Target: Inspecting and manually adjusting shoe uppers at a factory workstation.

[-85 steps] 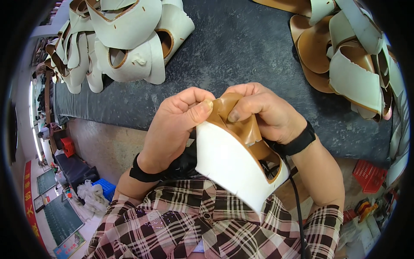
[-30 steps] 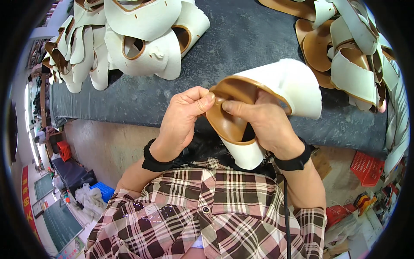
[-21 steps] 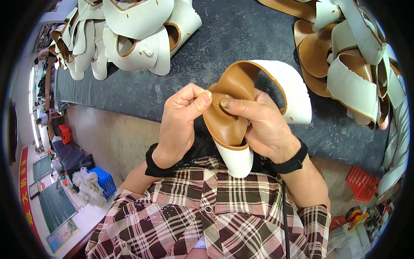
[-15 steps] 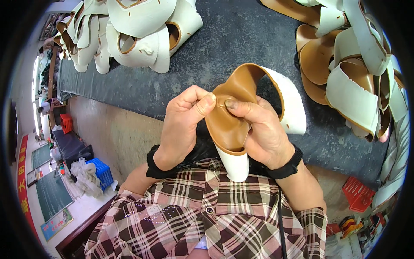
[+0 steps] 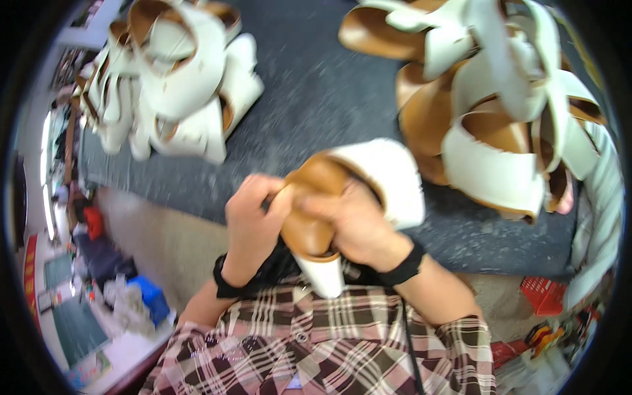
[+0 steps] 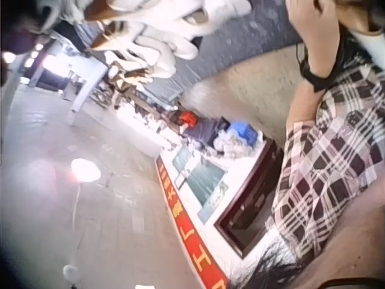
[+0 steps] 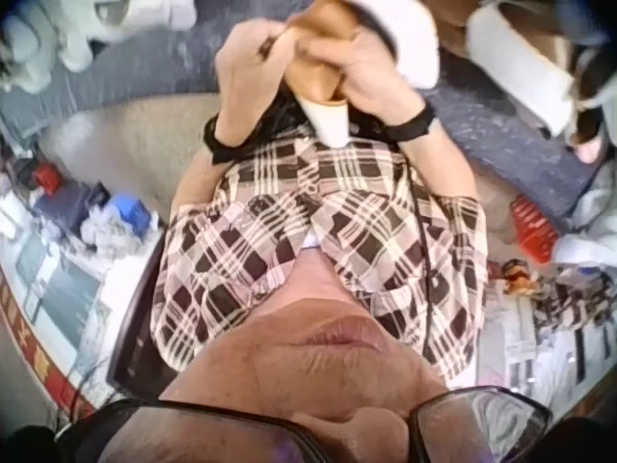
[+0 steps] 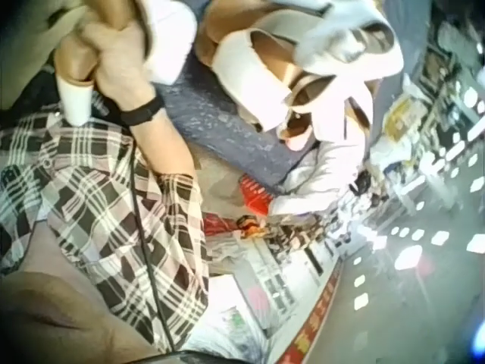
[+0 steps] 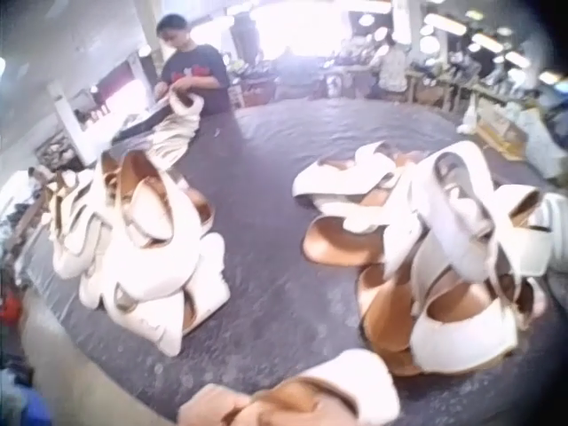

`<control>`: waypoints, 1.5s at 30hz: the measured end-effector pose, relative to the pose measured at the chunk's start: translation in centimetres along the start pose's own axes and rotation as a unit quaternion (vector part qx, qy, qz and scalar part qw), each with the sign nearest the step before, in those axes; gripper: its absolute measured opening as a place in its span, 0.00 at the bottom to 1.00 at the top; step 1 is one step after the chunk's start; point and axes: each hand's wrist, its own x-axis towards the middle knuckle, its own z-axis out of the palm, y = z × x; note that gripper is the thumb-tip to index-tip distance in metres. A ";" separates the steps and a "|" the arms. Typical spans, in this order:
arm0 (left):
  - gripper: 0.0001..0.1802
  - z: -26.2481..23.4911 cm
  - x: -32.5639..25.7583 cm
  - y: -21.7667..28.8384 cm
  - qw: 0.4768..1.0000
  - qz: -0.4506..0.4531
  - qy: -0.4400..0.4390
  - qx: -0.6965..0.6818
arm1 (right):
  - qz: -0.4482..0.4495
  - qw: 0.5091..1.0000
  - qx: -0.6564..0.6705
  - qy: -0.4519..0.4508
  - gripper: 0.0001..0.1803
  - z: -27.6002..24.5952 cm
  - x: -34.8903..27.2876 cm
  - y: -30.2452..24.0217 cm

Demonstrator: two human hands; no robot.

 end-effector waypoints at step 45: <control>0.34 3.2 6.5 -4.3 0.982 -0.085 0.008 -0.168 | -0.358 0.362 -0.861 -0.023 0.15 0.5 -0.9 1.6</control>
